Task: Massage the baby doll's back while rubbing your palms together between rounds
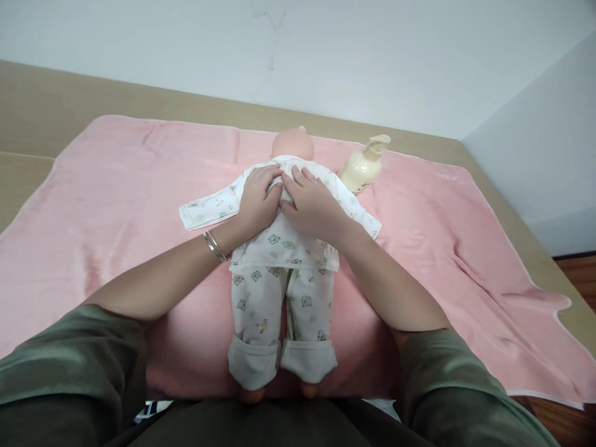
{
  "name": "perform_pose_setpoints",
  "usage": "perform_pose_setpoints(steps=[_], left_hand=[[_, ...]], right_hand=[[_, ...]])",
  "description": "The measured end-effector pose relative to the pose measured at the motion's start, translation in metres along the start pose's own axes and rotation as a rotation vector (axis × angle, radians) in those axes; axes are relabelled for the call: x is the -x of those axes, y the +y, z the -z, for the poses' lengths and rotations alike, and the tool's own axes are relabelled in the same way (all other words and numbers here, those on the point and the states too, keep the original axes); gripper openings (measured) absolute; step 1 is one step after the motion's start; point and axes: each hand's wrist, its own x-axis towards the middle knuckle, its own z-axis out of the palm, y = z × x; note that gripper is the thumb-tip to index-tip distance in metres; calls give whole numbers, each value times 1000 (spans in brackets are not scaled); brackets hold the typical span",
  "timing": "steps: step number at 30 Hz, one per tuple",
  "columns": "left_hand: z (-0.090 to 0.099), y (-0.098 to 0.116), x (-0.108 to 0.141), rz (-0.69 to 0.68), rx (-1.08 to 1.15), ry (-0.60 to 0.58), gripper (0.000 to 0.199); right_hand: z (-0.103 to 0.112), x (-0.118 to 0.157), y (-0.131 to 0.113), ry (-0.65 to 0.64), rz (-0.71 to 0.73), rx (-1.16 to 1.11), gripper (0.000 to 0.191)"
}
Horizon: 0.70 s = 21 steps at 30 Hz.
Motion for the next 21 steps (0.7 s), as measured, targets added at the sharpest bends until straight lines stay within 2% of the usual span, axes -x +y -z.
perform_pose_setpoints(steps=[2,4,7,10,14,18,21], left_hand=[[3,3,-1,5,-1,-28,37],[4,8,1,36,-13,-41,41],[5,20,11,79,-74,-21,48],[5,41,26,33,-90,-39,53],[8,77,32,43,79,-138,56],[0,107,-2,89,383,-172,53],[-7,125,-43,253,604,-220,54]], right_hand=[[19,8,0,-115,65,-55,64],[38,15,2,-122,93,-145,71],[64,24,9,40,49,-209,79],[88,31,23,235,-32,-195,82],[113,40,44,413,-169,-270,77],[114,34,61,507,-256,-297,69],[100,17,71,511,-249,-150,69]])
